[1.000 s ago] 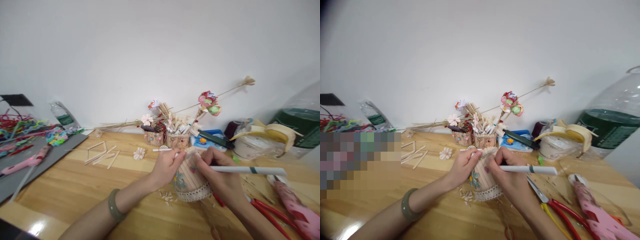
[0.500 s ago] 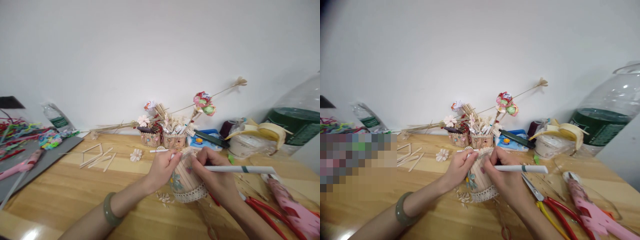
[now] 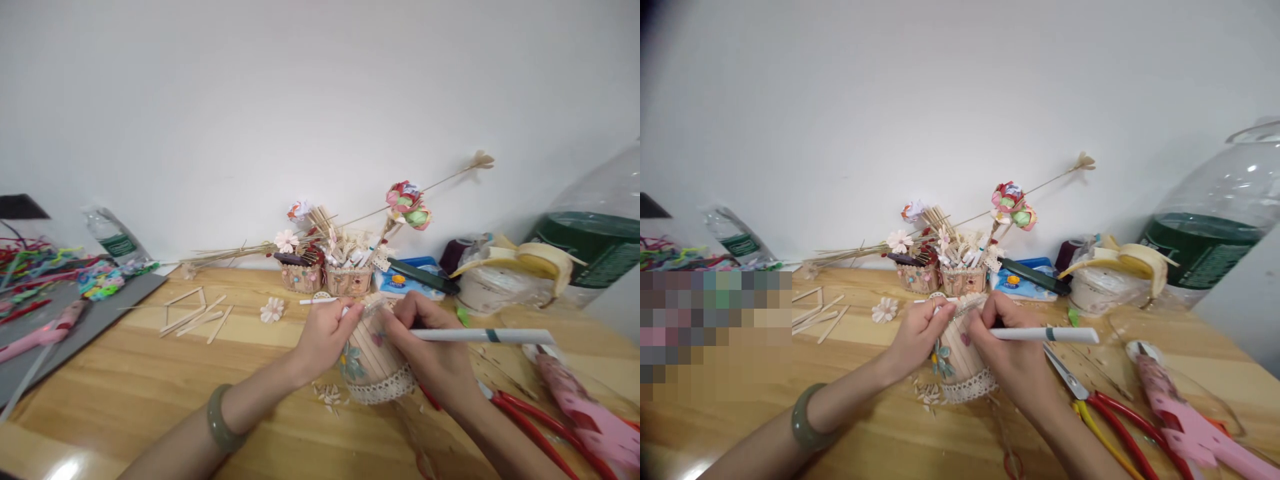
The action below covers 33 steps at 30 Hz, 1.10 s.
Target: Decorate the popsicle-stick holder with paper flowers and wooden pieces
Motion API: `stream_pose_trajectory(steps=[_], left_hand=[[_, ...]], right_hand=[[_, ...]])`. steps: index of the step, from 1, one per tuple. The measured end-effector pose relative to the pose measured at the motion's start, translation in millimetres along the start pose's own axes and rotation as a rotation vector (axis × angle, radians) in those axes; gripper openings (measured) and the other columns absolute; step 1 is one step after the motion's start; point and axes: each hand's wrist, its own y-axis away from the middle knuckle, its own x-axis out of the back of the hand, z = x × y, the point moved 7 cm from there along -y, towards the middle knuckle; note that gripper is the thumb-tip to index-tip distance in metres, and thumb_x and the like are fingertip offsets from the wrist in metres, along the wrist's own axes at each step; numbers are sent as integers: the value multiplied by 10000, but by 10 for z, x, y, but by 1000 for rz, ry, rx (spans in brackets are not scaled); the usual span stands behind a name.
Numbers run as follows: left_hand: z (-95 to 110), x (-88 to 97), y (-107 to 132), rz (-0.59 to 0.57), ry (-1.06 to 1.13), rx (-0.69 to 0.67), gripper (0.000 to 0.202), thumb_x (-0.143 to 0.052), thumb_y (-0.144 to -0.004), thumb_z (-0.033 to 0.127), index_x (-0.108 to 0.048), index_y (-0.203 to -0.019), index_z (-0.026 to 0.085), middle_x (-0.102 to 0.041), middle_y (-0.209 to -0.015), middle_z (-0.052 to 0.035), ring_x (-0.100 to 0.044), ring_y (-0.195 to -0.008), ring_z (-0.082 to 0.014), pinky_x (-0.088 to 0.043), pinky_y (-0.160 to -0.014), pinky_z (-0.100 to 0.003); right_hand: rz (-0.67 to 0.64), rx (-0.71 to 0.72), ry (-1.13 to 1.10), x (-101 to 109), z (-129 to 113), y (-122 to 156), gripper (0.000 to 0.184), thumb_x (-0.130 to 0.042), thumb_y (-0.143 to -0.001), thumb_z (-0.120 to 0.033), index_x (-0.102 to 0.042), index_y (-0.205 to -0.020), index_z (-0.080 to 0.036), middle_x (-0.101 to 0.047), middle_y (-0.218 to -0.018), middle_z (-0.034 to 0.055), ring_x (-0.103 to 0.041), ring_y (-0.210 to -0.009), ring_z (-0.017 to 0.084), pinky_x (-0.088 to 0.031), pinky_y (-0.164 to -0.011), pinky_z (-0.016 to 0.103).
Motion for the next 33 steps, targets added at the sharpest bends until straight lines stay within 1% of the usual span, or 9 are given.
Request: stream_pose_trajectory(steps=[3, 7, 11, 13, 16, 20, 26, 30, 33], left_hand=[[1, -2, 0, 1, 10, -1, 353, -361, -890, 359, -413, -591, 179, -399, -528, 46, -368, -515, -89, -296, -513, -228], [-5, -3, 3, 0, 20, 10, 352, -363, -887, 358, -388, -582, 185, -374, -528, 49, -362, -518, -91, -295, -519, -229], [4, 1, 3, 3, 22, -1, 346, -368, -885, 352, -385, -582, 186, -358, -532, 51, -348, -517, -92, -282, -525, -232], [2, 1, 2, 2, 25, 3, 346, -370, -883, 354, -384, -581, 187, -354, -529, 53, -346, -514, -93, -278, -526, -233], [-3, -5, 2, -5, 36, 10, 349, -369, -884, 357, -371, -576, 190, -353, -526, 53, -349, -516, -95, -277, -529, -234], [-15, -14, 4, -9, 45, 18, 337, -369, -882, 351, -375, -586, 190, -366, -538, 50, -366, -532, -97, -282, -539, -233], [-19, -22, 4, -13, 63, 22, 332, -371, -879, 356, -386, -593, 189, -373, -543, 50, -368, -532, -97, -288, -535, -228], [-6, -17, 2, -5, 65, 13, 337, -371, -877, 348, -382, -579, 189, -375, -539, 50, -362, -524, -94, -288, -530, -225], [-3, -16, 1, -2, 66, 16, 339, -369, -877, 348, -387, -578, 190, -382, -539, 49, -362, -520, -94, -294, -529, -224]], right_hand=[[6, 31, 30, 8, -34, 12, 314, -553, -774, -203, -326, -557, -215, -346, -486, -72, -333, -445, 77, -277, -419, 202], [9, 21, 13, 18, -23, 24, 313, -546, -782, -205, -321, -565, -215, -348, -494, -72, -338, -449, 75, -277, -424, 200], [-5, 43, 30, 6, -14, 18, 309, -550, -779, -199, -329, -563, -213, -344, -487, -74, -328, -446, 74, -257, -415, 204], [2, 33, 30, 9, 4, 18, 312, -548, -785, -199, -327, -565, -213, -351, -487, -74, -348, -451, 76, -273, -422, 201], [12, -16, -5, 17, 50, 22, 318, -553, -795, -224, -322, -575, -217, -359, -504, -72, -392, -474, 85, -331, -447, 199], [-11, -21, -28, 7, 60, 23, 316, -558, -797, -230, -329, -579, -218, -360, -508, -72, -380, -470, 84, -360, -453, 199], [13, 18, -9, 29, 41, 20, 326, -551, -791, -209, -313, -568, -216, -324, -507, -73, -328, -471, 81, -308, -433, 196], [1, 44, 0, 19, 8, 25, 311, -546, -788, -198, -325, -570, -213, -346, -502, -75, -344, -465, 76, -301, -429, 190], [13, 67, 35, 23, -21, 24, 311, -537, -782, -178, -315, -566, -209, -341, -497, -77, -331, -458, 70, -275, -424, 189]])
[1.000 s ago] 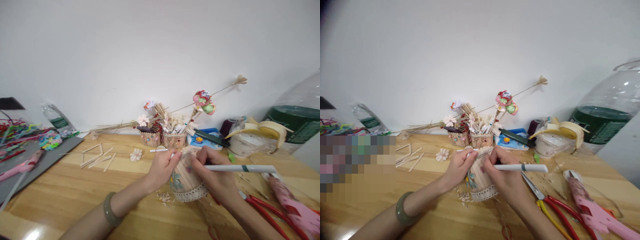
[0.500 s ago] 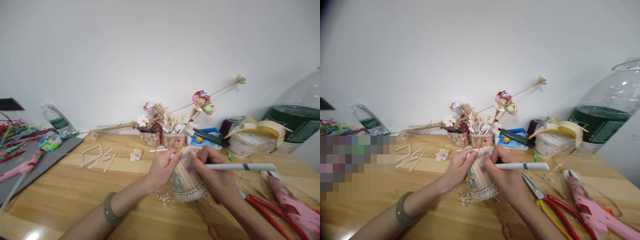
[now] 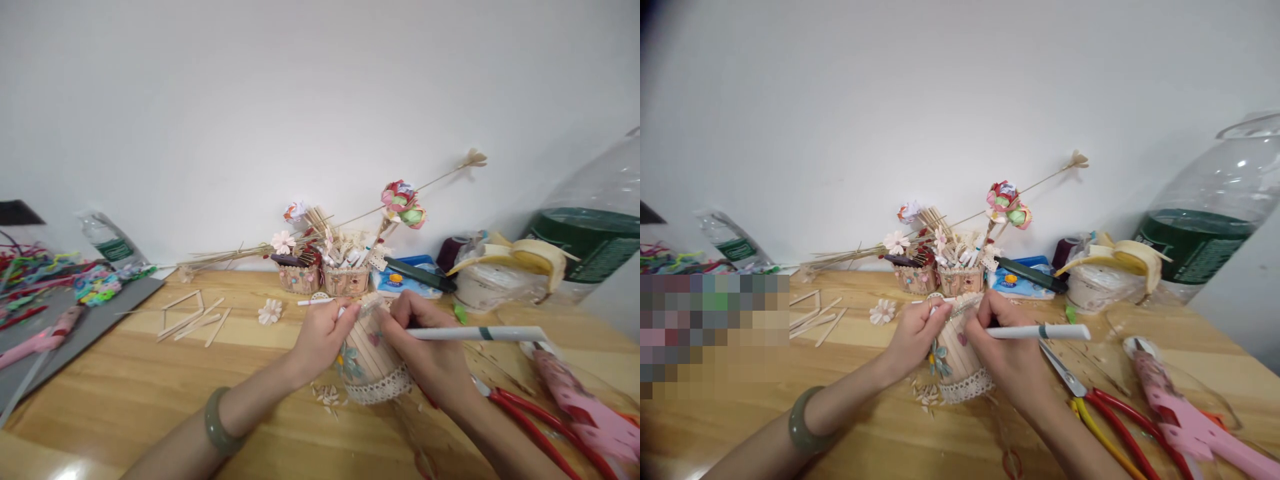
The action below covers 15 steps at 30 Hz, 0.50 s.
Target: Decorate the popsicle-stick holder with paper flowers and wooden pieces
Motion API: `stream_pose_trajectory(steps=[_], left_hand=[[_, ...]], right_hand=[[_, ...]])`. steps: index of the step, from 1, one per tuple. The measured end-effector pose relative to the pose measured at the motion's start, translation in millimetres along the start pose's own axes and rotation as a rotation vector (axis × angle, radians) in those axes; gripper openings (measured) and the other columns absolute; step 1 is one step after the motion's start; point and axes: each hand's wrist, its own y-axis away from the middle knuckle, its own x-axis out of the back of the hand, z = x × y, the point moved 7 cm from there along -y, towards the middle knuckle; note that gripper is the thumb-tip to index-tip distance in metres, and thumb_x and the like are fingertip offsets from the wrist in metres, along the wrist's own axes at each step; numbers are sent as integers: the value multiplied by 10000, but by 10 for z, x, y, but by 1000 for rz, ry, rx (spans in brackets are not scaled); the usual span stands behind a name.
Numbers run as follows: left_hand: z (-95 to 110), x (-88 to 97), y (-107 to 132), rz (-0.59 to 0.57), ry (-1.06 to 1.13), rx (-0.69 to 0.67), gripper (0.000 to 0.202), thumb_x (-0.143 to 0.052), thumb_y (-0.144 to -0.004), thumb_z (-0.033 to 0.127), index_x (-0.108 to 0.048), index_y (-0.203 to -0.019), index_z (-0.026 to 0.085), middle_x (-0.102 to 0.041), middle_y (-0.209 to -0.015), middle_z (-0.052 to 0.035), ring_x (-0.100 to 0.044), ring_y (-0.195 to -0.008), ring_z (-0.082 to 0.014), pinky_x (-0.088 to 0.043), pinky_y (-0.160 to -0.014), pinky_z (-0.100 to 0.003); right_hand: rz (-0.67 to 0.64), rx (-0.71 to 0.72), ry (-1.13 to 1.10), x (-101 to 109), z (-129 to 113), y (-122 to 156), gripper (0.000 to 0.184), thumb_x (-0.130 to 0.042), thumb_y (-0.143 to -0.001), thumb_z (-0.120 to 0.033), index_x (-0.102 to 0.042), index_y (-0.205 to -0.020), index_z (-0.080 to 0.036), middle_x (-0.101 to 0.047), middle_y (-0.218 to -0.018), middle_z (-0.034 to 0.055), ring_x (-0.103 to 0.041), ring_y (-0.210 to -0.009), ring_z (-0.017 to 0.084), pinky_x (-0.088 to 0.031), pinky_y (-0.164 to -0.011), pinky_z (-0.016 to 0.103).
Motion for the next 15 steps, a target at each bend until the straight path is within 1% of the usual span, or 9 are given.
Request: stream_pose_trajectory(steps=[5, 15], left_hand=[[-1, -3, 2, 0, -12, -2, 334, -374, -875, 349, -396, -582, 190, -378, -535, 48, -360, -515, -95, -293, -522, -225], [4, 9, 5, 12, -12, -11, 339, -383, -872, 335, -382, -566, 190, -376, -524, 52, -357, -507, -91, -288, -519, -224]], right_hand=[[0, 4, 10, -4, -5, -1, 306, -529, -790, -186, -321, -567, -211, -355, -494, -76, -336, -459, 72, -279, -424, 189], [4, 29, 20, 13, -18, 5, 308, -519, -775, -160, -301, -566, -212, -324, -490, -81, -315, -444, 70, -244, -409, 197]])
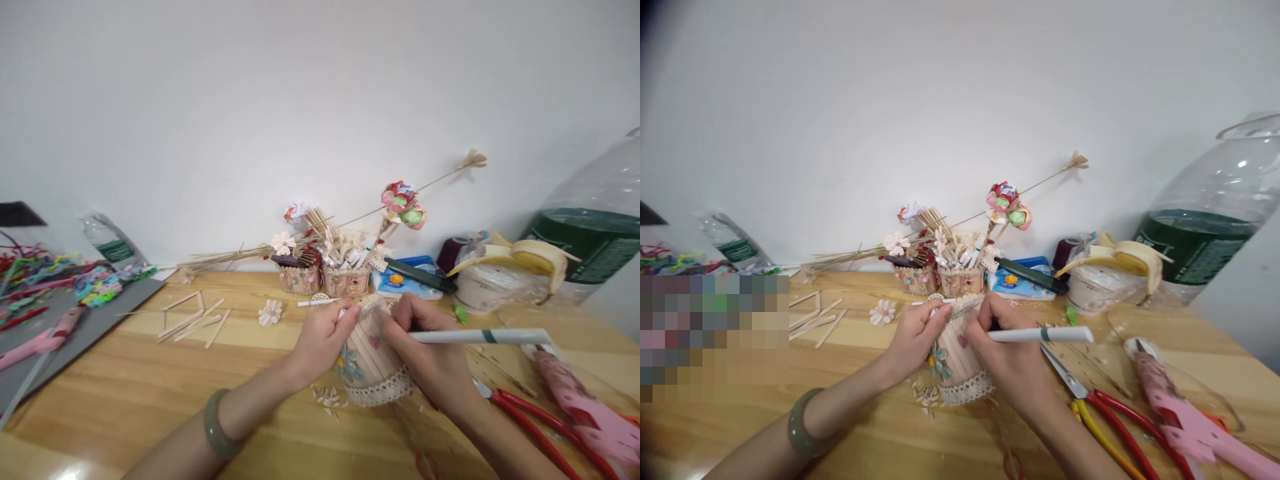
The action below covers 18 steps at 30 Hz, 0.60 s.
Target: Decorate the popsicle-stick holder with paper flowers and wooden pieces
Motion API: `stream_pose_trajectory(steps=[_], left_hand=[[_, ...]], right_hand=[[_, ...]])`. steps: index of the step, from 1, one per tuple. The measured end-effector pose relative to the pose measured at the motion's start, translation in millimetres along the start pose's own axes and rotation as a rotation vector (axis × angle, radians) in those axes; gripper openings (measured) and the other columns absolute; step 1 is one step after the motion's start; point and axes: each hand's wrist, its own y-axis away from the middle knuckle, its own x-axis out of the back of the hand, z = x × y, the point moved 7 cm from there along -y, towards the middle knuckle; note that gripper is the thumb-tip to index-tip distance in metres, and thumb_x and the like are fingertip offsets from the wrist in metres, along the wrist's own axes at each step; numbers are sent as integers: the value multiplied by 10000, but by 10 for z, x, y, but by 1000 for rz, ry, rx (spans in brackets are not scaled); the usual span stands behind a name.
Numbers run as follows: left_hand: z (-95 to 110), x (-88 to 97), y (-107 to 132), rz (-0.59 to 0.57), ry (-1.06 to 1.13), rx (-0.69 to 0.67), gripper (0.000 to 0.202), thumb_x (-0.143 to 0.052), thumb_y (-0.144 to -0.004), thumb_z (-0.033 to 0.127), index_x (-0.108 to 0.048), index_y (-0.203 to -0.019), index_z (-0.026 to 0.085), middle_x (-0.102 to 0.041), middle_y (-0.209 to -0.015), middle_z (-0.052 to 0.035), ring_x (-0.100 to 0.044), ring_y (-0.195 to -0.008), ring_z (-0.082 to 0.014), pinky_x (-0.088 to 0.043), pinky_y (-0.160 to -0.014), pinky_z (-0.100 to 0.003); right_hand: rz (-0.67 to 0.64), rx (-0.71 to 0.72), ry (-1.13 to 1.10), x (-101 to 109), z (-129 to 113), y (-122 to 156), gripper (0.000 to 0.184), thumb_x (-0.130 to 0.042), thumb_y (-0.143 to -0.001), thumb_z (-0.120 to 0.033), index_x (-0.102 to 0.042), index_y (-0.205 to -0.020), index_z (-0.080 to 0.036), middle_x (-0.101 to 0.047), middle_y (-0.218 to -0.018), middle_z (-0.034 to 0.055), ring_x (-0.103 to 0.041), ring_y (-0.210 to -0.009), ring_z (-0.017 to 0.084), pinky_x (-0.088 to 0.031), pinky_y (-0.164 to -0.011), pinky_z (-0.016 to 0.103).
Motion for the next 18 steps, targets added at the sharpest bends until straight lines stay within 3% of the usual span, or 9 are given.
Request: stream_pose_trajectory(steps=[18], left_hand=[[-11, -7, -8, -7, -33, -8, 365, -368, -878, 352, -335, -549, 196, -369, -519, 52, -361, -514, -90, -293, -517, -226]], right_hand=[[-8, 46, 34, -3, -23, 4, 306, -513, -739, -114, -287, -558, -211, -302, -493, -81, -292, -451, 71, -232, -417, 211]])
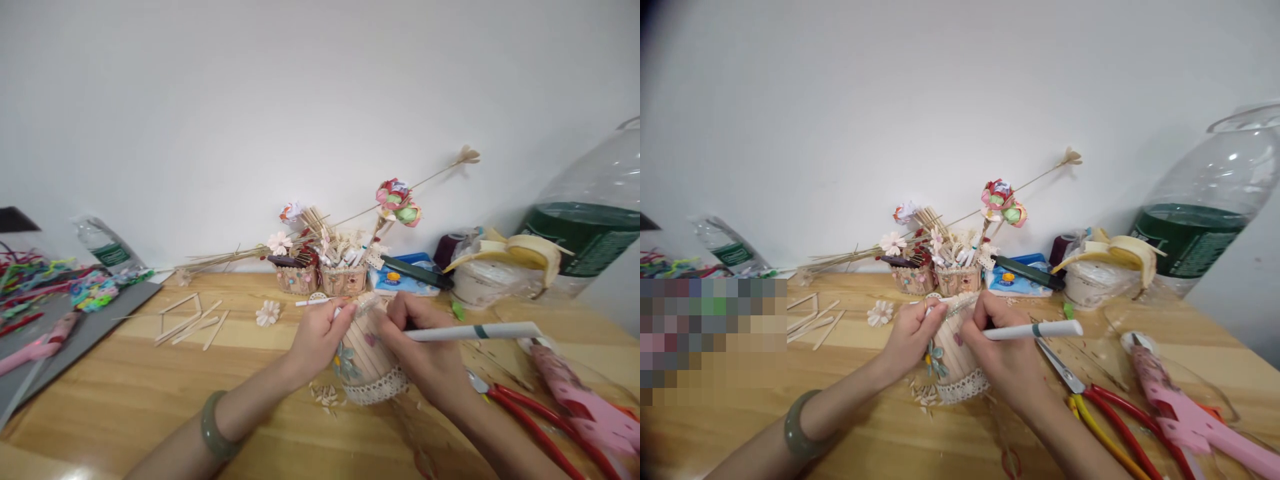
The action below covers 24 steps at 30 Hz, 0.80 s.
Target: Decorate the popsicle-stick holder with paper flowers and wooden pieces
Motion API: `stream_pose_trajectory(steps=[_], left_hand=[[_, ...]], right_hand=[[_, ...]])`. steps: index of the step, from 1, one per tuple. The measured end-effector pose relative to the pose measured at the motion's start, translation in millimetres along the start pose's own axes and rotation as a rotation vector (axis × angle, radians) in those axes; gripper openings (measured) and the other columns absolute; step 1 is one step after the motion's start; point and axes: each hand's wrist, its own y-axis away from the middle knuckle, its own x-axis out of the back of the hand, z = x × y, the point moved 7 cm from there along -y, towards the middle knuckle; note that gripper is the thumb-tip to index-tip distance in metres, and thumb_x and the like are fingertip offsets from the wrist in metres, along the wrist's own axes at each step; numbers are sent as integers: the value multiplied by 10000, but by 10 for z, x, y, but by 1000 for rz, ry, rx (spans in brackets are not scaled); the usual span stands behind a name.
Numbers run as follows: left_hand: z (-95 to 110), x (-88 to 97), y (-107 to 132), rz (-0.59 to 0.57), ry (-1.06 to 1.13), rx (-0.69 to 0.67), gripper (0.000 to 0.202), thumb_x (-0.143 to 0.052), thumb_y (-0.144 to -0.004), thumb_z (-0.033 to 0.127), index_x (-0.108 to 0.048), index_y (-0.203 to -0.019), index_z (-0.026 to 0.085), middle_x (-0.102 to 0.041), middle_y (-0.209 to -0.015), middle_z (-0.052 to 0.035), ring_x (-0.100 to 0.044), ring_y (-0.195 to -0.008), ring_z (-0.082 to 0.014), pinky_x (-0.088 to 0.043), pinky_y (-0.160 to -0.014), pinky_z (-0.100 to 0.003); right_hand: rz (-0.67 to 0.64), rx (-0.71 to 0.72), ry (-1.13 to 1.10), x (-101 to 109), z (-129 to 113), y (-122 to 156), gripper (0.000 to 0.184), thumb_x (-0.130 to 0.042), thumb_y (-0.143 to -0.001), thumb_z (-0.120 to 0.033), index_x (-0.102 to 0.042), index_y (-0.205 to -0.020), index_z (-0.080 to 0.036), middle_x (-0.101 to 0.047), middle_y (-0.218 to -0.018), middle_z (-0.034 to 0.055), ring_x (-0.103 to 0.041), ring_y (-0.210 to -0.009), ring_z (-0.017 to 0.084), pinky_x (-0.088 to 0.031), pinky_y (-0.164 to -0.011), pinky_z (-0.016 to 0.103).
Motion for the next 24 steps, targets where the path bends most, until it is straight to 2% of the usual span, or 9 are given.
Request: stream_pose_trajectory(steps=[6, 21, 24], left_hand=[[-15, 5, 8, -3, 3, 21, 368, -370, -876, 364, -335, -552, 195, -363, -521, 53, -356, -515, -91, -296, -522, -224], [-29, 0, -2, -7, 22, 39, 360, -374, -881, 377, -469, -599, 175, -445, -542, 40, -399, -528, -96, -305, -522, -220], [-22, 5, -2, -4, 20, 43, 359, -378, -878, 380, -462, -595, 176, -428, -535, 44, -390, -524, -95, -300, -519, -218]], right_hand=[[-2, -11, 2, -3, -1, -14, 307, -506, -736, -118, -276, -556, -211, -300, -493, -81, -285, -448, 69, -230, -412, 209], [-69, 9, 10, -52, 8, -9, 294, -509, -705, -128, -278, -542, -209, -312, -496, -75, -298, -469, 73, -250, -446, 213], [-74, -1, -2, -55, 18, -6, 281, -502, -709, -133, -287, -543, -209, -319, -496, -73, -302, -468, 74, -252, -445, 212]])
